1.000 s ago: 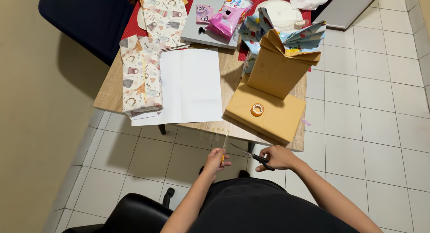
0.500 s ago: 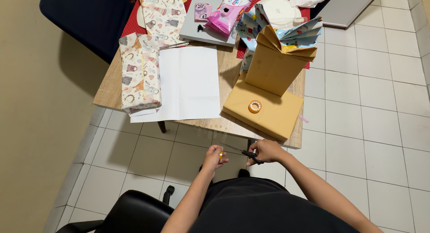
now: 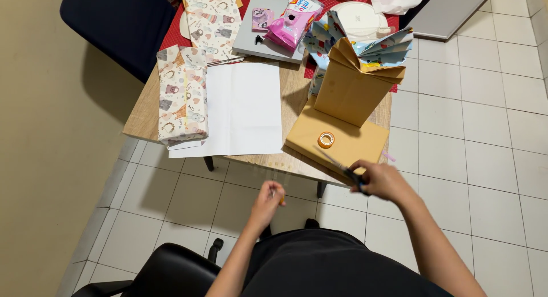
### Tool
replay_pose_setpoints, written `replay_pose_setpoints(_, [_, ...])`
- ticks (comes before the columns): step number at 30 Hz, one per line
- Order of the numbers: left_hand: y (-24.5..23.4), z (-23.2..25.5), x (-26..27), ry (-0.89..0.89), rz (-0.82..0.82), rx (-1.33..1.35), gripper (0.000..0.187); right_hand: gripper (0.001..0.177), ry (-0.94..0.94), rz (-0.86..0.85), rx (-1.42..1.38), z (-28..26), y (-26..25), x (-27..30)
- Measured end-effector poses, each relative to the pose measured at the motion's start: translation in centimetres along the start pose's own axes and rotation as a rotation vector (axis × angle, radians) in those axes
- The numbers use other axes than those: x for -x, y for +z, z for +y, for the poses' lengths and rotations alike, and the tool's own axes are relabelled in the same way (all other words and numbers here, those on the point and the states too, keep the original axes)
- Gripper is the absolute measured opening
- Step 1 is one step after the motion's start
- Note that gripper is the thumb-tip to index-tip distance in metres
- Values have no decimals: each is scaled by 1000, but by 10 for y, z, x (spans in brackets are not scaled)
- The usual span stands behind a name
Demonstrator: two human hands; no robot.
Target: The person cuts a strip of tape with scissors, then wraps a small rectangular item with patterned paper. They fold the paper edges and secure them with tape, completing the wrapping of one item.
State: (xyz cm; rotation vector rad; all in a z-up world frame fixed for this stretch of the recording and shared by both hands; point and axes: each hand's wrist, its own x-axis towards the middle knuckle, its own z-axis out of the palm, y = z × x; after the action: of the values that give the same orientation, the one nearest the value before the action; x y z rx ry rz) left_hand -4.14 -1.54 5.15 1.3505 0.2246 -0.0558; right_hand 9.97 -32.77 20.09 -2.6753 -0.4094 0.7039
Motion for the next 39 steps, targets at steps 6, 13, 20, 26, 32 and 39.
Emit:
replay_pose_setpoints(6, [24, 95, -59, 236, 133, -604, 34, 39, 41, 327, 272, 14, -1, -25])
replay_pose_setpoints(13, [60, 123, -126, 477, 4, -1044, 32, 34, 139, 445, 185, 23, 15, -30])
replay_pose_setpoints(20, [77, 110, -158, 526, -85, -1516, 41, 27, 114, 447, 236, 37, 21, -41])
replay_pose_setpoints(26, [80, 120, -159, 483, -99, -1520, 75, 4, 75, 330, 614, 33, 45, -56])
replay_pose_setpoints(32, [62, 138, -147, 568, -7, -1253, 82, 7, 205, 294, 605, 1, 34, -49])
replay_pose_setpoints(39, [-50, 92, -75, 212, 440, -587, 22, 24, 235, 484, 11, -58, 39, 26])
